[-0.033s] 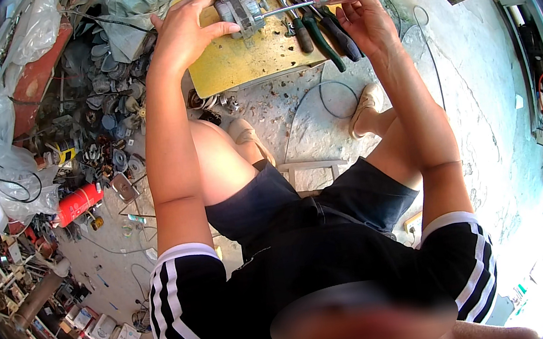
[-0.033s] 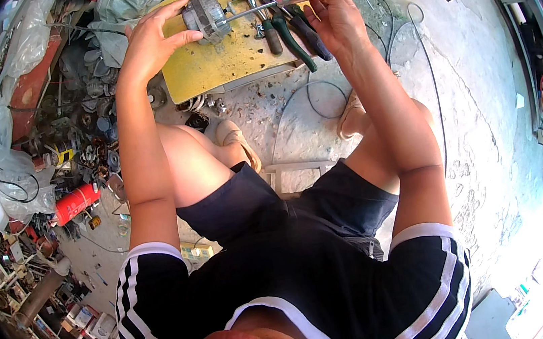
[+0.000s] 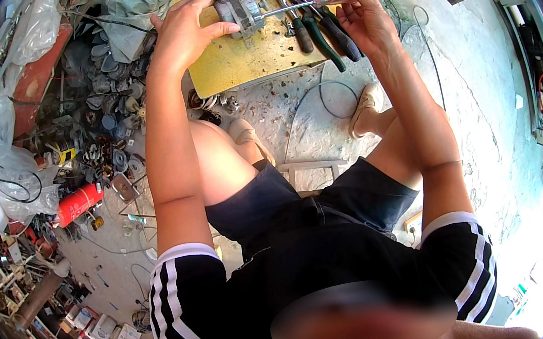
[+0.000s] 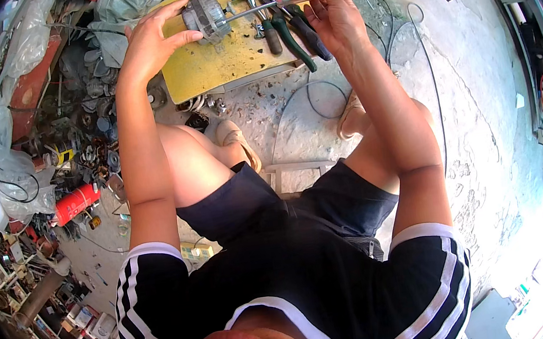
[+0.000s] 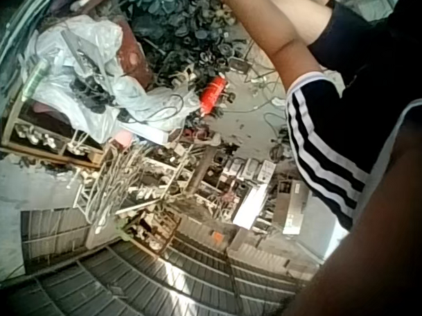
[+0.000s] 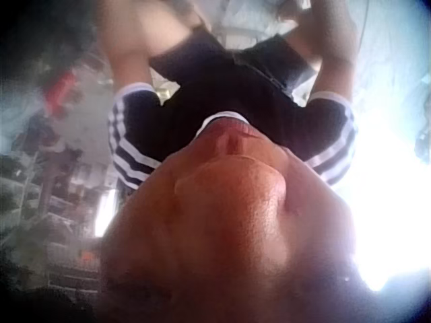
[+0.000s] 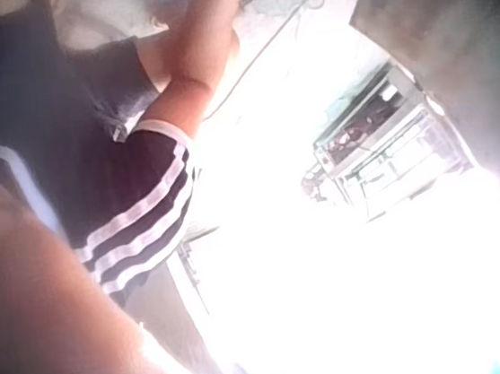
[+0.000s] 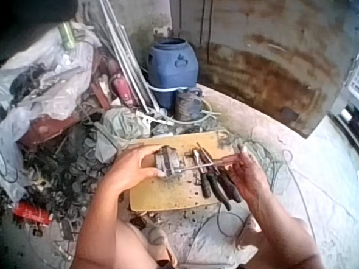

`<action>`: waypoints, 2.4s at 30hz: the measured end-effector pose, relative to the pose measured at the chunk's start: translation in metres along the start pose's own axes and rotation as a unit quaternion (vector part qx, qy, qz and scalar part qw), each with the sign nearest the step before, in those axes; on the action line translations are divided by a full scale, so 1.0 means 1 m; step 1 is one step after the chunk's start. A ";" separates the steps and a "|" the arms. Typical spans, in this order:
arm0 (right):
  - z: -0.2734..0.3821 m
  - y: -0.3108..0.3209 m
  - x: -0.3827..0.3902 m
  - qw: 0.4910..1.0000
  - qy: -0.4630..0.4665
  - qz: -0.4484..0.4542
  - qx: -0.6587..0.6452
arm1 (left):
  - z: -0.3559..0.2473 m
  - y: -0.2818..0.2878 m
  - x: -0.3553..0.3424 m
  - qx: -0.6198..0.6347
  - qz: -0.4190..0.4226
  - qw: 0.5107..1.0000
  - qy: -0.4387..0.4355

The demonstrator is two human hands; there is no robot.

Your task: The person holds a small metal engine component, possibly a carburetor, and uses a screwdriver to loosen and remove screws from its body while sitting at a cluttered workspace.

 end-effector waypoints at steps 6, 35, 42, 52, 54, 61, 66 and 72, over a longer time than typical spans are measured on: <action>-0.005 0.004 -0.010 0.997 0.017 0.026 -0.067 | 0.004 -0.001 0.000 0.014 -0.003 1.000 -0.011; -0.009 0.002 -0.002 1.000 0.021 0.019 -0.013 | -0.001 0.001 0.001 -0.013 0.031 0.999 0.007; -0.002 -0.008 0.007 0.999 0.001 -0.042 0.019 | -0.001 0.000 0.002 -0.024 0.026 0.999 0.006; -0.004 -0.009 0.010 1.000 0.000 -0.013 -0.006 | 0.000 -0.001 0.001 -0.034 0.040 0.999 0.012; -0.002 -0.014 0.014 0.998 -0.004 -0.054 0.015 | 0.000 0.000 0.002 -0.038 0.043 0.998 0.014; -0.007 -0.004 0.006 1.000 -0.003 -0.007 0.005 | -0.001 -0.003 0.003 -0.042 0.017 0.999 -0.004; -0.002 -0.014 0.014 1.000 -0.004 -0.031 -0.005 | -0.002 -0.003 0.001 -0.037 0.022 0.999 0.006; -0.004 -0.006 0.007 1.000 0.013 0.009 -0.006 | -0.005 0.001 0.001 -0.029 0.031 0.999 0.006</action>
Point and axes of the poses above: each hand's wrist, its own x-axis away from the middle knuckle, its own y-axis out of the back of the hand, z = x × y, the point moved 3 cm from there along -x, towards the middle knuckle, and after that the axes turned 7 degrees about y, right-handed, at the moved point
